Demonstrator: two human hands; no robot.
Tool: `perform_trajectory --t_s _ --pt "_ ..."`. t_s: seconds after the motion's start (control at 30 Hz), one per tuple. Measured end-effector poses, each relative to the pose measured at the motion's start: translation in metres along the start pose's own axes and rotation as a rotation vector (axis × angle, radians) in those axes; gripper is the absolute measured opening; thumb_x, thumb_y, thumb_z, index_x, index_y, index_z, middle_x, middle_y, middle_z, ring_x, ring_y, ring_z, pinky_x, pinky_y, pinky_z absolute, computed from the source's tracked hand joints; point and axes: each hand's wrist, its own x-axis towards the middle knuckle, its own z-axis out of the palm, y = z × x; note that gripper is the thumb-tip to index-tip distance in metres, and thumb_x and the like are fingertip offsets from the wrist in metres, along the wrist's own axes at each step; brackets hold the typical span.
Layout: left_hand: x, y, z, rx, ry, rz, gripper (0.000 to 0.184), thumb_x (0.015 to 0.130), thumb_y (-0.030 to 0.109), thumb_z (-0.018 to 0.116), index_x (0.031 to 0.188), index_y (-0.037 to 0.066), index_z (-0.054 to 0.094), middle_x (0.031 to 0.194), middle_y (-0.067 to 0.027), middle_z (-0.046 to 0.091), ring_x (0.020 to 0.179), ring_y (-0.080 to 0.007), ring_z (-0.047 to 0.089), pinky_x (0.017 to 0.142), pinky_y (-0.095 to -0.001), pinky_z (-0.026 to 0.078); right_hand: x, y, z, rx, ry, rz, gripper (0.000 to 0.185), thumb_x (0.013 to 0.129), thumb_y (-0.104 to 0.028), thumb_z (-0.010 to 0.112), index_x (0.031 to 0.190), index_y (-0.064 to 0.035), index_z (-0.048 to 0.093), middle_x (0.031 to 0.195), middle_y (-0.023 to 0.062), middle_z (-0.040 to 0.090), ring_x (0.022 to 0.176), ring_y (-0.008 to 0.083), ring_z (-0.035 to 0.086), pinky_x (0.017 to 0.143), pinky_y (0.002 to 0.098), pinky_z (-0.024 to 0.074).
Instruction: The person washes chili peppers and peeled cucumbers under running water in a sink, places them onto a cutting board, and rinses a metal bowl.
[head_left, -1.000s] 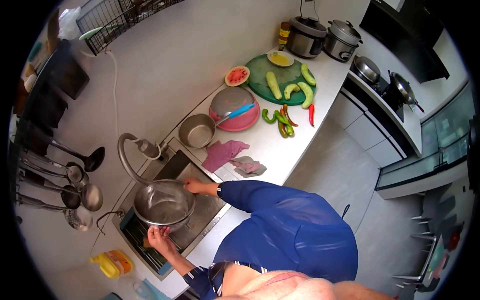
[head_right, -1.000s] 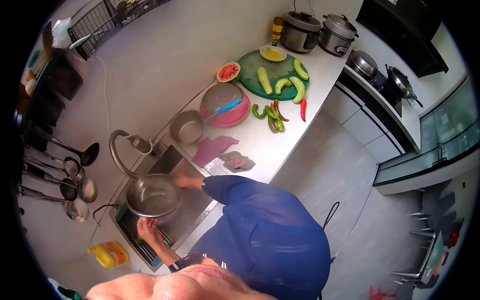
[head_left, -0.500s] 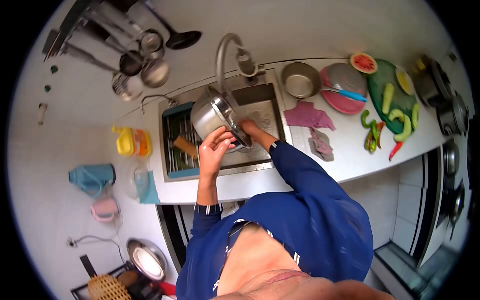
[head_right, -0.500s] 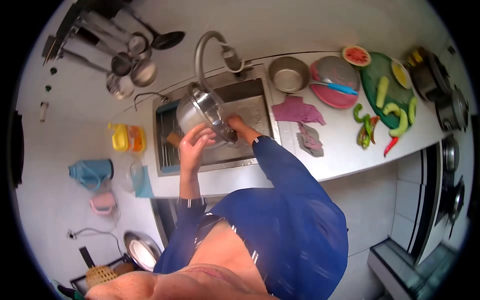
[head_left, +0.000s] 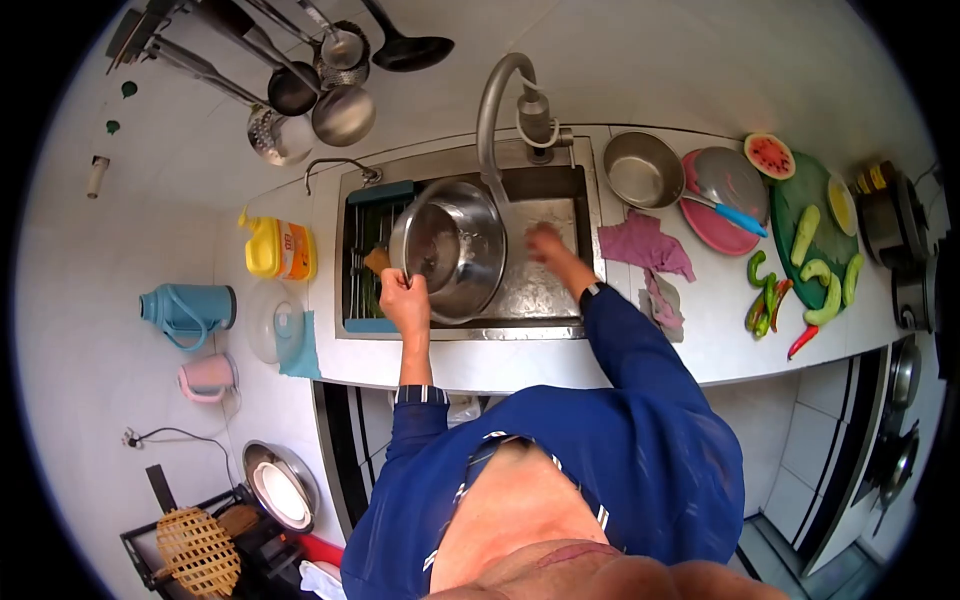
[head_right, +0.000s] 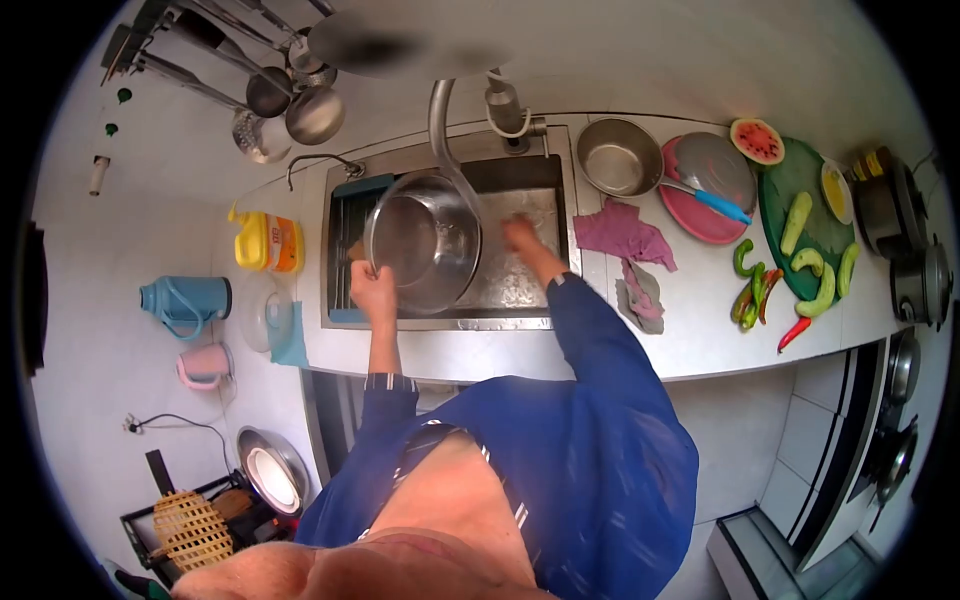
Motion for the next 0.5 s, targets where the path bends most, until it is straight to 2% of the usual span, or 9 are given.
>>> perform_trajectory --t_s 0.07,0.1,0.13,0.2,0.27,0.37,0.5 --pt "-0.002 -0.011 -0.01 0.051 0.058 0.041 0.015 0.064 0.001 0.059 0.066 0.004 0.044 0.055 -0.0082 0.043 0.048 -0.0233 0.044 0.048 -0.0329 0.038 0.041 -0.016 -0.029 0.032 0.117 -0.054 0.038 0.084 -0.024 0.056 0.119 -0.0134 0.044 0.098 0.0046 0.051 0.085 0.0181 0.051 0.071 0.0373 0.046" --pt "-0.002 -0.002 -0.016 0.124 0.084 0.147 0.015 0.062 0.0 0.058 0.065 0.005 0.044 0.057 -0.0095 0.046 0.051 -0.0277 0.048 0.048 -0.0345 0.039 0.052 -0.03 -0.039 0.001 0.17 -0.1 0.041 0.084 -0.025 0.057 0.12 -0.0122 0.041 0.097 0.0049 0.05 0.085 0.0183 0.05 0.069 0.0354 0.0466" --pt "-0.003 -0.008 -0.017 0.154 0.108 0.23 0.015 0.061 -0.003 0.057 0.063 0.005 0.044 0.058 -0.0105 0.048 0.053 -0.0296 0.05 0.047 -0.0363 0.039 0.059 -0.039 -0.042 0.196 0.234 -0.221 0.041 0.084 -0.024 0.057 0.119 -0.0093 0.042 0.104 0.006 0.051 0.089 0.0199 0.052 0.068 0.0349 0.0481" --pt "-0.003 -0.018 -0.02 0.156 0.169 0.335 0.016 0.061 -0.005 0.056 0.062 0.005 0.044 0.058 -0.0113 0.048 0.053 -0.0306 0.05 0.048 -0.038 0.04 0.06 -0.083 -0.049 0.3 0.192 -0.266 0.031 0.084 -0.022 0.057 0.109 -0.0063 0.049 0.101 0.0061 0.055 0.087 0.0187 0.055 0.066 0.0335 0.0492" --pt "0.001 -0.02 -0.029 0.193 0.219 0.383 0.016 0.06 -0.007 0.055 0.062 0.005 0.044 0.058 -0.0114 0.048 0.053 -0.0306 0.05 0.048 -0.0382 0.04 0.075 -0.108 -0.059 0.365 0.072 -0.215 0.016 0.084 -0.018 0.055 0.094 -0.0052 0.056 0.087 0.0057 0.06 0.079 0.0162 0.059 0.062 0.0299 0.0496" --pt "0.01 -0.018 -0.045 0.197 0.264 0.478 0.017 0.058 -0.007 0.056 0.062 0.004 0.044 0.059 -0.0111 0.048 0.053 -0.0302 0.049 0.048 -0.0382 0.038 0.064 -0.13 -0.064 0.552 0.051 -0.08 0.012 0.086 -0.017 0.051 0.083 -0.0064 0.056 0.075 0.0045 0.061 0.067 0.0139 0.059 0.056 0.0268 0.0486" --pt "0.016 -0.013 -0.067 0.198 0.254 0.551 0.018 0.056 -0.007 0.055 0.062 0.006 0.044 0.058 -0.0097 0.048 0.054 -0.0287 0.05 0.05 -0.0372 0.039 0.059 -0.16 -0.071 0.531 -0.057 -0.086 0.016 0.088 -0.017 0.046 0.088 -0.004 0.055 0.076 0.006 0.061 0.065 0.0152 0.059 0.053 0.026 0.0481"
